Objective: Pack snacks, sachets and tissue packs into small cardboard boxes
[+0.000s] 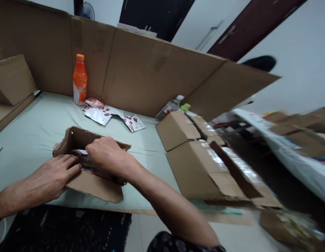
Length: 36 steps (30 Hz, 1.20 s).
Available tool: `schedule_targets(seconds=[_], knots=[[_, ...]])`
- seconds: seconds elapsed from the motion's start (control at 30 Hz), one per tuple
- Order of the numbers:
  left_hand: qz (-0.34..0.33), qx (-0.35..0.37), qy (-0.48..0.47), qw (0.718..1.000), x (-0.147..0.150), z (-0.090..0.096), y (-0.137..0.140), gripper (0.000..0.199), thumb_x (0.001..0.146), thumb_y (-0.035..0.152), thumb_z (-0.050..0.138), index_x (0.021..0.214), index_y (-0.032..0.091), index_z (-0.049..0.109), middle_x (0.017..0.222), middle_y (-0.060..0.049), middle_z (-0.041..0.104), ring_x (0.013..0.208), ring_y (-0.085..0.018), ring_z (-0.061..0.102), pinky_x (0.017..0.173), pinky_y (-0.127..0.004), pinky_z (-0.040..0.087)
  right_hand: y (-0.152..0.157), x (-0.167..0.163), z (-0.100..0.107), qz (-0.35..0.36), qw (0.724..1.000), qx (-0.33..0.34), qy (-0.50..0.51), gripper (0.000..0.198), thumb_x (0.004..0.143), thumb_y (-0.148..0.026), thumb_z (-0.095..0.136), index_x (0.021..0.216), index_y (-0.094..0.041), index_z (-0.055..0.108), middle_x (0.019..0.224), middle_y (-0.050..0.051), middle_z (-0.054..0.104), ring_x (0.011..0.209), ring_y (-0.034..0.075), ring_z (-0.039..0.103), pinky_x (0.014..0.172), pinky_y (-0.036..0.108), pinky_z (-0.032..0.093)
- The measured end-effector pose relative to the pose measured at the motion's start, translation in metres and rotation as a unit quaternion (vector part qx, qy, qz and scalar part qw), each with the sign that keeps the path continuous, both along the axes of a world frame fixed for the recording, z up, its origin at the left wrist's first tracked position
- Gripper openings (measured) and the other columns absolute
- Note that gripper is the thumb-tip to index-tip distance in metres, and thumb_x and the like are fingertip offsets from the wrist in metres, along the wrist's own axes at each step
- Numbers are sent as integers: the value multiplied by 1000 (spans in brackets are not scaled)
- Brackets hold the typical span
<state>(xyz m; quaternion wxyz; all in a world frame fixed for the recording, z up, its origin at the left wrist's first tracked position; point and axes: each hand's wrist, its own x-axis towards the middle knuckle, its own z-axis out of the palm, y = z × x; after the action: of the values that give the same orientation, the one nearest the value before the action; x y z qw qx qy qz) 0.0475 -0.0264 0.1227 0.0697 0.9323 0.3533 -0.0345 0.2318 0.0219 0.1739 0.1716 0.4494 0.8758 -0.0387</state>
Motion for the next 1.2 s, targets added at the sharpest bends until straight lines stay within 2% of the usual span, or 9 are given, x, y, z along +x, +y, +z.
schedule_targets(seconds=[0.17,0.4,0.5,0.6,0.73,0.77,0.93,1.1,1.2], knots=[[15,2,-5,1000,-3,0,-1,43,69,-4,56,107,14,66,116,-15,63,109,-34,58,92,-50,55,16,-19,-13,89,993,-77,-30,29,98,-14,51,110,-12,77,105,17,80,95,25,74,72,31,46],[-20,60,-116,991,-7,-10,1,46,59,-5,61,102,13,62,158,-23,38,147,-40,35,118,-53,38,7,18,-26,17,994,-105,22,30,102,-23,51,123,-15,71,104,14,80,95,25,75,75,31,45],[-36,43,-89,994,-5,-11,4,44,63,1,66,104,14,62,144,-22,55,134,-38,51,113,-54,42,0,24,-32,20,984,-138,107,30,102,-21,51,122,-16,73,105,13,81,93,24,76,77,31,49],[-33,19,-50,998,-3,-11,7,36,69,10,71,103,16,63,107,-12,68,104,-32,62,100,-51,50,-5,42,-29,32,940,-121,319,29,101,-23,55,122,-19,74,108,9,81,95,21,76,83,30,54],[-33,1,-39,999,-1,-10,9,36,68,9,68,102,18,61,104,-10,66,95,-31,59,91,-47,52,22,85,-28,-78,815,99,566,27,102,-30,52,109,-20,76,92,6,81,79,17,75,71,29,58],[-29,-9,-33,999,0,-11,9,38,67,7,66,102,18,61,105,-10,65,95,-31,59,89,-47,53,38,93,-33,-120,810,150,554,31,103,-30,48,110,-19,75,91,7,80,79,18,75,70,30,58],[-4,-61,-22,998,1,-17,9,50,64,5,64,111,20,58,114,-10,65,100,-31,58,90,-46,53,138,92,-95,-189,930,148,278,37,96,-21,51,128,-14,68,129,15,73,116,24,68,99,39,54],[12,-86,-39,995,-1,-17,6,55,68,5,64,120,23,56,121,-9,64,107,-30,58,98,-46,50,199,47,-148,-171,953,121,220,73,83,-13,68,153,-5,45,162,31,38,146,39,40,113,52,40],[24,-97,-27,995,0,-11,6,57,68,2,60,120,23,57,122,-9,64,109,-29,57,99,-44,49,213,30,-155,-186,952,108,219,55,88,-4,55,143,1,53,149,37,49,139,39,48,107,50,44]])
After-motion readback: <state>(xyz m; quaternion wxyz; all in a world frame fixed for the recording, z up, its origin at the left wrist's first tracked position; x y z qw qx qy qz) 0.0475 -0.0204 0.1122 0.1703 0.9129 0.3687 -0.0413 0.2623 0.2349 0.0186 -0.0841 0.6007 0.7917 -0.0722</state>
